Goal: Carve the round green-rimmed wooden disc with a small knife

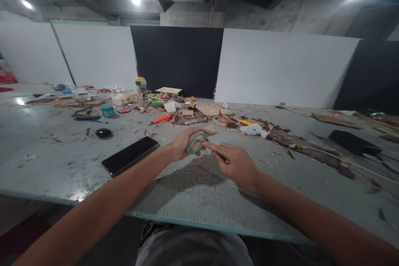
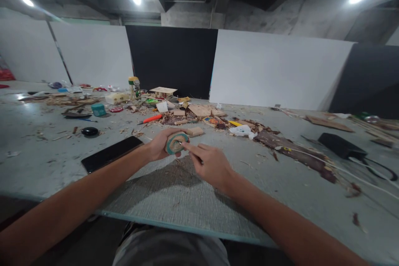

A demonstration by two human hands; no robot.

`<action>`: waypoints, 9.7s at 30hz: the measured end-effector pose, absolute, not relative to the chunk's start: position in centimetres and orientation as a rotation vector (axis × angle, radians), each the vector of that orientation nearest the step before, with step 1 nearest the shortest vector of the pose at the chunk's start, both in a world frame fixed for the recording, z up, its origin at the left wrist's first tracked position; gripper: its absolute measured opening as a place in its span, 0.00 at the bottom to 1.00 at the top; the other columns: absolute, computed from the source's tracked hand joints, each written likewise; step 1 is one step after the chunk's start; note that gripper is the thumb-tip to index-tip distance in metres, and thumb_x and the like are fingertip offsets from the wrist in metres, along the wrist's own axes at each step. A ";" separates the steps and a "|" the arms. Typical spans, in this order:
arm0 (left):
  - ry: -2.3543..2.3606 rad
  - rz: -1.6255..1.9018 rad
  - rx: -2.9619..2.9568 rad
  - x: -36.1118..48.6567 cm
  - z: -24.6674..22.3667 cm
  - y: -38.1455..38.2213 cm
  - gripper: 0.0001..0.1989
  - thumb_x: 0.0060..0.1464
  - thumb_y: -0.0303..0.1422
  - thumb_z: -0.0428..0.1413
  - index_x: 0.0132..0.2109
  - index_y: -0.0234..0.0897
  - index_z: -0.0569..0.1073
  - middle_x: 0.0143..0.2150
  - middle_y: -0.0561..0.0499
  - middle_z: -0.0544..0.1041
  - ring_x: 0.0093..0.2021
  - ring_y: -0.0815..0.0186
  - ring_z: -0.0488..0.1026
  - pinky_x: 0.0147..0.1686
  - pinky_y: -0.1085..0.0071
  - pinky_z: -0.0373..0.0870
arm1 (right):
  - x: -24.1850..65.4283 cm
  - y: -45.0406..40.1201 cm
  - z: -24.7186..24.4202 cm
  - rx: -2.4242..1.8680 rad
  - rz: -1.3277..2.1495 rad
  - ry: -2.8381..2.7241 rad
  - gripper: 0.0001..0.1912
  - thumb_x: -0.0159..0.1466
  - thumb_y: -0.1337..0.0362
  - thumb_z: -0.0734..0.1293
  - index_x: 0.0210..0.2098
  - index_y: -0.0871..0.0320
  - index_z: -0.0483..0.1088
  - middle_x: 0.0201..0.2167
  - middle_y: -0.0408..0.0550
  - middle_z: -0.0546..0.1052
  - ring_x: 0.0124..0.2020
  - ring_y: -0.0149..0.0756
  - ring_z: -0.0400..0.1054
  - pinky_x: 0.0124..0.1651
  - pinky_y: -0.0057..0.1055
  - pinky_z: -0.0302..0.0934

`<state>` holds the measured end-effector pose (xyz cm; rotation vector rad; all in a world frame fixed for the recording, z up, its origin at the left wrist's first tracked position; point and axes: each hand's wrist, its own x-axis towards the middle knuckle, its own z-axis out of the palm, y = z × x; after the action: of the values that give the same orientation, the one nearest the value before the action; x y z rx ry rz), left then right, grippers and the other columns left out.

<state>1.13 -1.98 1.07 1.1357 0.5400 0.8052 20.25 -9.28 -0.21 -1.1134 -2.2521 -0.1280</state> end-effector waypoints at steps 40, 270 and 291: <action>0.576 0.946 1.426 1.5 0.6 -2.4 0.09 0.52 0.37 0.50 0.39 0.37 0.66 0.33 0.51 0.70 0.25 0.71 0.64 0.20 0.77 0.61 | 18.5 -10.3 0.5 -1.179 0.354 -2.048 0.19 0.66 0.64 0.60 0.51 0.58 0.76 0.46 0.52 0.80 0.37 0.40 0.75 0.41 0.35 0.67; 0.339 0.826 1.330 0.1 0.0 -0.1 0.18 0.52 0.37 0.52 0.47 0.30 0.70 0.39 0.40 0.77 0.34 0.62 0.74 0.29 0.69 0.70 | 17.5 -10.0 -0.2 -1.225 1.006 -1.824 0.18 0.70 0.54 0.54 0.52 0.57 0.63 0.20 0.36 0.63 0.13 0.26 0.57 0.17 0.25 0.55; 0.510 0.882 1.723 0.2 0.9 -0.8 0.12 0.51 0.40 0.48 0.39 0.36 0.66 0.33 0.50 0.69 0.28 0.70 0.65 0.25 0.73 0.60 | 17.0 -9.8 0.5 -1.180 0.519 -1.999 0.14 0.67 0.61 0.56 0.29 0.58 0.67 0.22 0.43 0.65 0.23 0.29 0.56 0.27 0.28 0.49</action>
<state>0.16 -0.83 0.85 1.7231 0.5104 0.8819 17.00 -9.81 0.53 -1.1797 -1.9988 0.5192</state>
